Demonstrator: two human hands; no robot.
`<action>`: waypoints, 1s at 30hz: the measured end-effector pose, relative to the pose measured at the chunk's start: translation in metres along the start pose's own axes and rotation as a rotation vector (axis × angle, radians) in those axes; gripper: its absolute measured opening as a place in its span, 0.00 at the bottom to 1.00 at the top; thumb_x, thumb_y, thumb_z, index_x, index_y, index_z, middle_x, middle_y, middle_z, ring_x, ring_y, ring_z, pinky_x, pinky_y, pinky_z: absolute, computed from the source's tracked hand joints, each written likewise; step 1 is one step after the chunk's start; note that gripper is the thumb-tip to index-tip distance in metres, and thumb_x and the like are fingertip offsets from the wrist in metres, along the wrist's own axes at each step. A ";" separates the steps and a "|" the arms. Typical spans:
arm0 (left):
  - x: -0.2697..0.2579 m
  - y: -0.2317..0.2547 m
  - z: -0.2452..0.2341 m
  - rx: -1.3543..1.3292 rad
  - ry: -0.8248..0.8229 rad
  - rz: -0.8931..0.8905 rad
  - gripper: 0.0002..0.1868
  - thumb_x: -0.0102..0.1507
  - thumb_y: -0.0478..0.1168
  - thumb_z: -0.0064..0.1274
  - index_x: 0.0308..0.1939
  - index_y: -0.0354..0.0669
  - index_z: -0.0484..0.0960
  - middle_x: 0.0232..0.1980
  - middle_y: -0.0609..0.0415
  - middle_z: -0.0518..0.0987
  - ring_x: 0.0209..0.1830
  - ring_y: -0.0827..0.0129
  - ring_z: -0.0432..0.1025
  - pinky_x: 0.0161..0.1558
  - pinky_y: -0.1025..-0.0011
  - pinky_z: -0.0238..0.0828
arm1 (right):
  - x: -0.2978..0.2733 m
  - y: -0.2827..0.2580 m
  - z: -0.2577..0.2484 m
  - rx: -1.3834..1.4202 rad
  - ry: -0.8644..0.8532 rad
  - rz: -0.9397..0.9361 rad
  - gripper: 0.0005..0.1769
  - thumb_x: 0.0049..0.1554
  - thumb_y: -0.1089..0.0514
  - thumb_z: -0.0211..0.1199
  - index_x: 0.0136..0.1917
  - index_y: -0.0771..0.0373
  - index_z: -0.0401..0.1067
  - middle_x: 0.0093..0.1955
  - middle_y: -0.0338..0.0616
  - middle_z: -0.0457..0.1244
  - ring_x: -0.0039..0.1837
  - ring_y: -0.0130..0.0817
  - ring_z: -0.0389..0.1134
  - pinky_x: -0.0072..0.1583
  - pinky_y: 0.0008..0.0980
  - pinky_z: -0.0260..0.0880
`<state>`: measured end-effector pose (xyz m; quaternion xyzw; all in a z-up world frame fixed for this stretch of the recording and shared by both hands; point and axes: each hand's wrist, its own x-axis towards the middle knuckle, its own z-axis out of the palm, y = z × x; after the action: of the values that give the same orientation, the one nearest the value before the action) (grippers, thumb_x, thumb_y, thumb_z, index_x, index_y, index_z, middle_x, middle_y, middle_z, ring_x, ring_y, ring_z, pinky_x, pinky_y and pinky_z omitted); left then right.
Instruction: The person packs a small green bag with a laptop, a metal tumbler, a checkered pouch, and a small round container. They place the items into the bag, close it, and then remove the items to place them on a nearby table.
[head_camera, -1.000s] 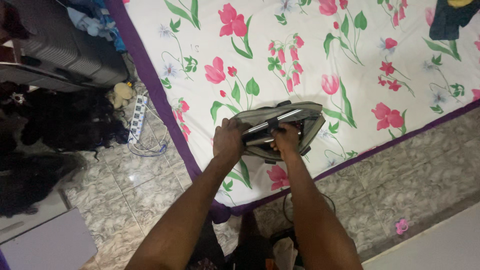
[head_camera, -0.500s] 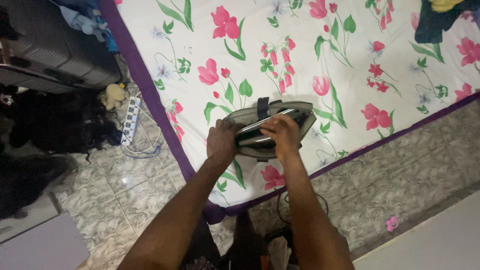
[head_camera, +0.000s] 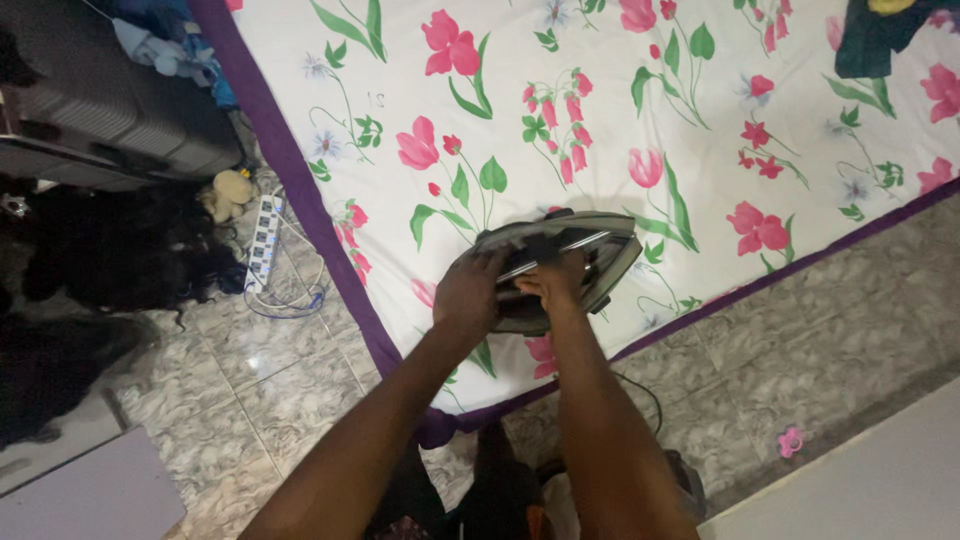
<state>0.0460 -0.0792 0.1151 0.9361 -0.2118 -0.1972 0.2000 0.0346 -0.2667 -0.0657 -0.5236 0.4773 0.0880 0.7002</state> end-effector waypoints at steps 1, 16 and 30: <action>0.009 0.001 -0.001 -0.026 0.030 0.036 0.45 0.52 0.40 0.63 0.73 0.51 0.64 0.65 0.49 0.74 0.65 0.53 0.68 0.60 0.59 0.68 | -0.008 -0.007 0.002 -0.011 0.019 -0.001 0.20 0.63 0.52 0.60 0.61 0.68 0.64 0.39 0.57 0.68 0.31 0.46 0.72 0.30 0.38 0.74; 0.031 -0.013 -0.010 -0.249 -0.043 0.117 0.23 0.64 0.41 0.48 0.64 0.55 0.76 0.58 0.50 0.82 0.51 0.51 0.78 0.48 0.56 0.75 | -0.186 -0.074 0.011 0.016 0.098 -0.345 0.16 0.64 0.61 0.53 0.58 0.78 0.58 0.38 0.57 0.66 0.28 0.40 0.69 0.26 0.32 0.68; 0.007 -0.073 0.000 -0.904 -0.015 -0.153 0.13 0.66 0.31 0.50 0.54 0.43 0.82 0.42 0.45 0.85 0.36 0.57 0.80 0.42 0.62 0.77 | -0.315 -0.191 -0.016 -0.078 -0.029 -0.472 0.17 0.60 0.61 0.57 0.58 0.78 0.66 0.37 0.55 0.65 0.28 0.36 0.65 0.28 0.29 0.59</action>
<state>0.0757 -0.0220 0.0798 0.7664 -0.0364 -0.2908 0.5716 -0.0225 -0.2445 0.2980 -0.6461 0.3277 -0.0519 0.6873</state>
